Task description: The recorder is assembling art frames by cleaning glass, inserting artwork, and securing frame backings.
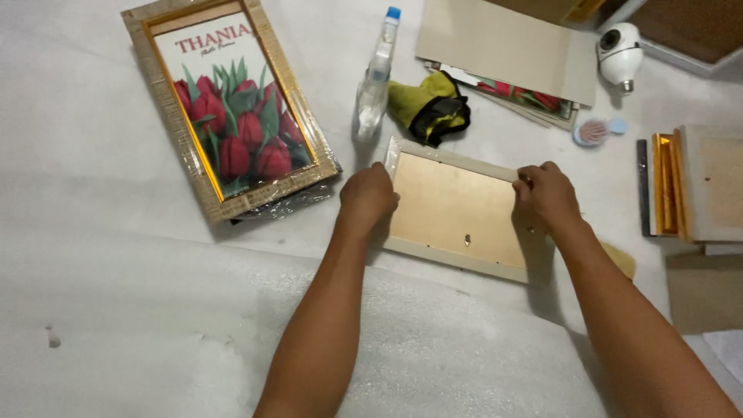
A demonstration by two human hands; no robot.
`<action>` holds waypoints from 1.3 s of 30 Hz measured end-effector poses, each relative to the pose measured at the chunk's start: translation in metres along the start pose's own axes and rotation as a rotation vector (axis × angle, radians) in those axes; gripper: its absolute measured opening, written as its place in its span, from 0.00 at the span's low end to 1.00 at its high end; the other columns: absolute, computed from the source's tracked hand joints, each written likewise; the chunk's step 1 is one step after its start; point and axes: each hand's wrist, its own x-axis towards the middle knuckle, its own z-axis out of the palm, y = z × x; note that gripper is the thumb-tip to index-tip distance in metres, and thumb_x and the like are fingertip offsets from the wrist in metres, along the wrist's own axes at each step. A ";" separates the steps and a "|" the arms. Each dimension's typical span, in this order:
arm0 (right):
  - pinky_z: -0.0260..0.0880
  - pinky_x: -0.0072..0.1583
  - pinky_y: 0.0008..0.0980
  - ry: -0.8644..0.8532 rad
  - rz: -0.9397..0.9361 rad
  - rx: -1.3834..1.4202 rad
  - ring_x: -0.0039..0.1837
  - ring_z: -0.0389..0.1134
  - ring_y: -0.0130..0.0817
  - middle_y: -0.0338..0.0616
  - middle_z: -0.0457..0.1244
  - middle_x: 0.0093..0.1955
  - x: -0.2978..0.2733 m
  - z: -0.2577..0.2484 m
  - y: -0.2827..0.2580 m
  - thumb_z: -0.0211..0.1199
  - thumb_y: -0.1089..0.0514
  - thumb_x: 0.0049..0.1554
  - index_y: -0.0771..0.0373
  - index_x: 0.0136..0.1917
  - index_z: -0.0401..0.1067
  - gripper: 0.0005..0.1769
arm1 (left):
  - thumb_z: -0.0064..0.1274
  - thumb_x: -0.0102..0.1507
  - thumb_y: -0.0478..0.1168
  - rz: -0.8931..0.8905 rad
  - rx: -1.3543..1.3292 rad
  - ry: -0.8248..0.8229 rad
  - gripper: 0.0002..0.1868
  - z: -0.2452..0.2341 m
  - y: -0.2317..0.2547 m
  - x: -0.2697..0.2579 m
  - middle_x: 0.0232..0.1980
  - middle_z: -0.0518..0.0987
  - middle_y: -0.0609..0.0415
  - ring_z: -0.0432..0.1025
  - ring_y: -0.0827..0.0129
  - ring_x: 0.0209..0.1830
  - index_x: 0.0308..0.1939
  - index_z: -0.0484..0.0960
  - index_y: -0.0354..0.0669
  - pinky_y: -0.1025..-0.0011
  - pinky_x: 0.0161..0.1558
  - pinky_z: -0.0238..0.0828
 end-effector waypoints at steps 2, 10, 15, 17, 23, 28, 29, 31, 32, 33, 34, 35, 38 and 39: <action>0.76 0.54 0.52 0.020 0.009 -0.009 0.54 0.73 0.58 0.53 0.65 0.53 0.003 0.006 -0.003 0.62 0.50 0.63 0.54 0.63 0.78 0.17 | 0.56 0.62 0.48 -0.003 -0.007 0.001 0.32 0.010 -0.008 0.018 0.60 0.77 0.38 0.72 0.40 0.64 0.66 0.69 0.34 0.41 0.56 0.73; 0.73 0.59 0.55 -0.117 0.118 0.043 0.57 0.72 0.60 0.57 0.69 0.50 -0.007 -0.033 -0.008 0.60 0.51 0.62 0.58 0.66 0.77 0.21 | 0.53 0.65 0.42 -0.007 -0.009 -0.039 0.32 -0.016 0.012 -0.012 0.64 0.76 0.35 0.70 0.37 0.67 0.70 0.65 0.29 0.40 0.61 0.69; 0.74 0.60 0.55 -0.384 0.292 -0.211 0.59 0.74 0.62 0.60 0.75 0.50 -0.053 -0.035 0.085 0.59 0.41 0.58 0.64 0.54 0.85 0.27 | 0.55 0.64 0.43 0.017 -0.004 -0.015 0.33 -0.015 0.010 -0.016 0.62 0.76 0.32 0.70 0.35 0.66 0.69 0.65 0.29 0.37 0.60 0.69; 0.75 0.51 0.43 -0.530 0.511 -0.186 0.48 0.74 0.51 0.58 0.74 0.46 -0.086 -0.049 0.074 0.67 0.44 0.56 0.68 0.53 0.83 0.24 | 0.60 0.62 0.42 0.031 -0.001 0.045 0.30 -0.016 0.014 -0.026 0.56 0.79 0.36 0.74 0.43 0.58 0.64 0.69 0.31 0.46 0.56 0.73; 0.77 0.52 0.44 -0.596 0.835 -0.004 0.50 0.74 0.51 0.63 0.71 0.52 -0.141 -0.045 0.062 0.79 0.58 0.47 0.69 0.67 0.58 0.42 | 0.60 0.60 0.36 0.025 -0.058 0.140 0.24 -0.024 0.020 -0.048 0.53 0.79 0.38 0.76 0.48 0.54 0.58 0.73 0.33 0.54 0.56 0.74; 0.79 0.52 0.46 -0.510 0.835 0.045 0.52 0.76 0.59 0.72 0.67 0.57 -0.141 -0.059 0.070 0.63 0.47 0.63 0.77 0.74 0.44 0.44 | 0.63 0.59 0.41 0.013 0.022 0.145 0.28 -0.021 0.017 -0.037 0.56 0.80 0.41 0.75 0.48 0.56 0.60 0.72 0.36 0.54 0.58 0.73; 0.72 0.44 0.44 -0.426 0.849 0.183 0.46 0.71 0.54 0.68 0.67 0.52 -0.140 -0.077 0.062 0.60 0.56 0.63 0.73 0.74 0.48 0.34 | 0.61 0.61 0.41 -0.017 -0.010 0.119 0.26 -0.027 0.023 -0.046 0.57 0.79 0.41 0.75 0.49 0.57 0.61 0.72 0.36 0.54 0.59 0.73; 0.66 0.36 0.43 -0.345 0.848 0.319 0.39 0.67 0.50 0.63 0.66 0.46 -0.137 -0.113 0.039 0.57 0.65 0.64 0.69 0.73 0.51 0.27 | 0.59 0.63 0.40 -0.059 -0.047 0.098 0.25 -0.027 0.021 -0.045 0.58 0.79 0.40 0.74 0.49 0.58 0.62 0.73 0.36 0.53 0.60 0.72; 0.70 0.40 0.45 -0.328 0.782 0.329 0.41 0.70 0.50 0.64 0.68 0.48 -0.136 -0.132 0.025 0.55 0.62 0.66 0.68 0.73 0.55 0.25 | 0.61 0.62 0.41 -0.035 -0.018 0.111 0.24 -0.022 0.014 -0.034 0.55 0.80 0.41 0.75 0.49 0.56 0.59 0.74 0.37 0.54 0.58 0.72; 0.75 0.44 0.47 -0.310 0.717 0.338 0.44 0.73 0.51 0.64 0.69 0.49 -0.135 -0.151 0.010 0.53 0.60 0.68 0.67 0.74 0.59 0.24 | 0.62 0.61 0.43 -0.011 0.012 0.123 0.23 -0.016 0.007 -0.023 0.53 0.80 0.41 0.75 0.49 0.54 0.56 0.75 0.37 0.54 0.56 0.72; 0.75 0.44 0.47 -0.313 0.711 0.337 0.44 0.73 0.51 0.64 0.69 0.49 -0.135 -0.161 -0.005 0.53 0.60 0.68 0.67 0.74 0.59 0.24 | 0.62 0.61 0.43 -0.016 0.010 0.126 0.23 -0.015 0.007 -0.021 0.53 0.80 0.41 0.75 0.49 0.54 0.56 0.75 0.37 0.54 0.56 0.72; 0.71 0.45 0.45 -0.351 0.666 0.413 0.46 0.71 0.50 0.63 0.70 0.53 -0.135 -0.172 -0.021 0.56 0.60 0.65 0.56 0.78 0.58 0.29 | 0.62 0.61 0.43 -0.004 0.021 0.138 0.24 -0.013 0.006 -0.019 0.53 0.81 0.42 0.75 0.49 0.55 0.57 0.75 0.37 0.54 0.56 0.72; 0.64 0.40 0.34 -0.483 0.466 0.333 0.41 0.65 0.39 0.51 0.70 0.50 -0.128 -0.184 -0.073 0.58 0.57 0.63 0.40 0.79 0.61 0.32 | 0.61 0.61 0.41 -0.002 -0.016 0.152 0.23 -0.022 0.014 -0.036 0.54 0.80 0.40 0.75 0.48 0.55 0.57 0.75 0.35 0.54 0.56 0.73; 0.61 0.35 0.26 -0.564 0.318 0.180 0.33 0.62 0.29 0.41 0.71 0.44 -0.126 -0.183 -0.090 0.57 0.54 0.63 0.36 0.75 0.66 0.28 | 0.60 0.62 0.38 -0.002 -0.060 0.151 0.22 -0.026 0.019 -0.045 0.54 0.80 0.39 0.76 0.48 0.55 0.57 0.75 0.34 0.53 0.56 0.74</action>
